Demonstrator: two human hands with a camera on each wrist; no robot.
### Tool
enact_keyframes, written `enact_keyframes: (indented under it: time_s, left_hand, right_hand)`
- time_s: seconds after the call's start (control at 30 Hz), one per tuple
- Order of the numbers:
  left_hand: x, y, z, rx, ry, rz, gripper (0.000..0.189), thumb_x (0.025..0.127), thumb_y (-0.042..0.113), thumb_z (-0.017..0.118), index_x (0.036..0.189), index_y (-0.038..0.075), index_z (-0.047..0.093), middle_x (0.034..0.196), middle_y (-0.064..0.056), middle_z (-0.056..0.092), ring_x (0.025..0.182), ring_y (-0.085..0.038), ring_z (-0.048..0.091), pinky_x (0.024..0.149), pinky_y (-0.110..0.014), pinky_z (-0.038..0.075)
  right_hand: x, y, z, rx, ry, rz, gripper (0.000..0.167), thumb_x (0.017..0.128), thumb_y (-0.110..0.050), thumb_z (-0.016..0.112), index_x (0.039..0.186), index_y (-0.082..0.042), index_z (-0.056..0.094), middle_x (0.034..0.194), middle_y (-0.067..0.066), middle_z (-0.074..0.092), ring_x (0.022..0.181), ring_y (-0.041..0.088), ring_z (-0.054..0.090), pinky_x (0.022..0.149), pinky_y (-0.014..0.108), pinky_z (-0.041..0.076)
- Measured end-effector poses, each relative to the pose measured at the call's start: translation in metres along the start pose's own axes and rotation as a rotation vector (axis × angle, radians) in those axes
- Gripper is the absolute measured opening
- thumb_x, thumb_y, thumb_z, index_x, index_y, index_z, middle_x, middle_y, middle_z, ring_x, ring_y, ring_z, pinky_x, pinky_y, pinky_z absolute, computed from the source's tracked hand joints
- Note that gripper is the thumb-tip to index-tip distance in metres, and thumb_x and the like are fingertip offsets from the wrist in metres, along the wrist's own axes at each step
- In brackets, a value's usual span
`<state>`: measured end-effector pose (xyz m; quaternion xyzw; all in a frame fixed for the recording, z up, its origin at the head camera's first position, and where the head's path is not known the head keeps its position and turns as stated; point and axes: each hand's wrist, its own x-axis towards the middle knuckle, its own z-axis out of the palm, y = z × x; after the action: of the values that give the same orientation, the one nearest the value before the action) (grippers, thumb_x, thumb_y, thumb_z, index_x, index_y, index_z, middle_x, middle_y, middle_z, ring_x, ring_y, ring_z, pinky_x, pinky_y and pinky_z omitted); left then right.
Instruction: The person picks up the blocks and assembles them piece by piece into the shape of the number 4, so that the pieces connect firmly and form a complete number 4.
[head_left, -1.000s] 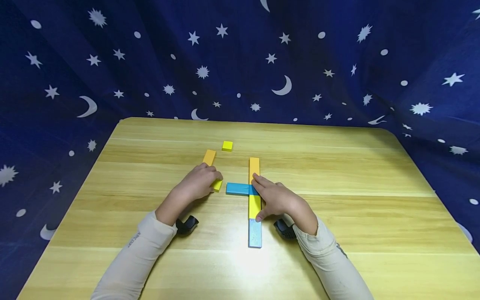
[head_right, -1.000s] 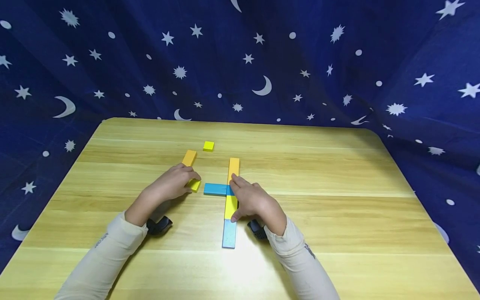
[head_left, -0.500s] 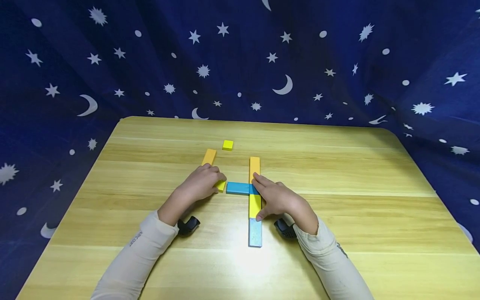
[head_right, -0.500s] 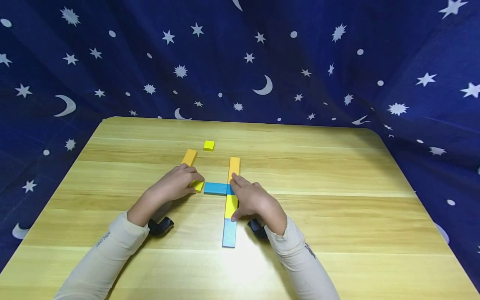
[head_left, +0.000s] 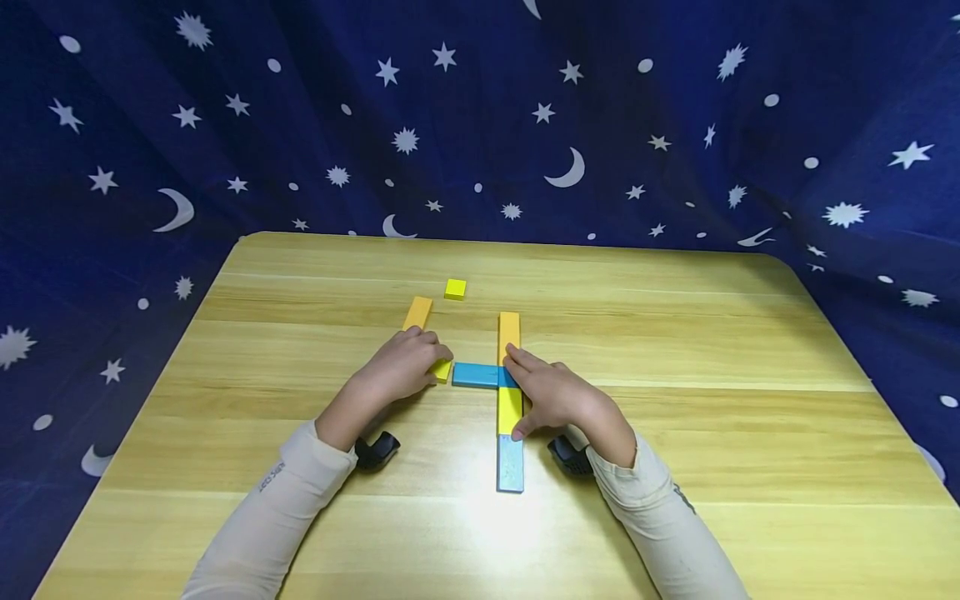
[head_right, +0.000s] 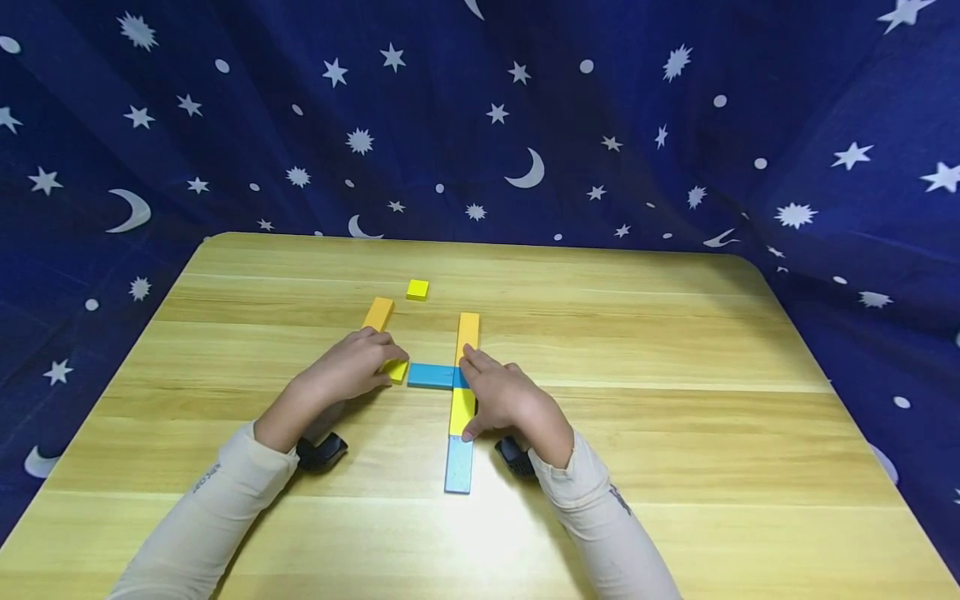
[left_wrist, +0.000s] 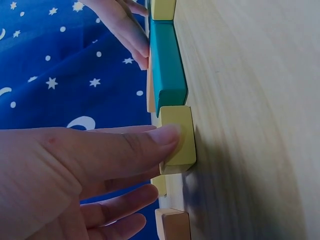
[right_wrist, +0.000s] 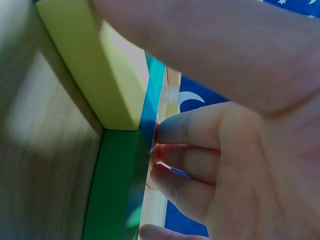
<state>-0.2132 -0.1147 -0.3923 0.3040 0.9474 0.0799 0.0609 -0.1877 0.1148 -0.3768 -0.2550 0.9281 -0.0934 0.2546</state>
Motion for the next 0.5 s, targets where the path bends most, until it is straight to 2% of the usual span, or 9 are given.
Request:
enact_keyframes:
  time_s: [0.17,0.5]
  left_hand:
    - [-0.0002,0.0001,-0.0014,-0.019,-0.012,-0.005,0.037,0.076,0.014,0.073,0.112,0.012,0.065,0.108,-0.009,0.062,0.099,-0.027,0.054,0.087,-0.040,0.044]
    - [-0.0012,-0.0094,-0.0072,-0.100,-0.015,-0.049,0.058,0.079,0.041,0.066,0.126,0.008,0.054,0.125,-0.011,0.054,0.115,-0.030,0.049,0.099,-0.045,0.037]
  right_hand:
    - [-0.0003,0.0002,-0.0004,-0.003,0.003,-0.001,0.103,0.068,-0.041,0.076,0.143,0.002,0.020,0.153,0.014,0.007,0.140,0.028,0.013,0.103,0.053,0.027]
    - [0.0004,0.0002,-0.0001,-0.001,0.001,0.006,0.104,0.067,-0.041,0.076,0.143,0.001,0.020,0.153,0.014,0.007,0.141,0.028,0.012,0.104,0.052,0.026]
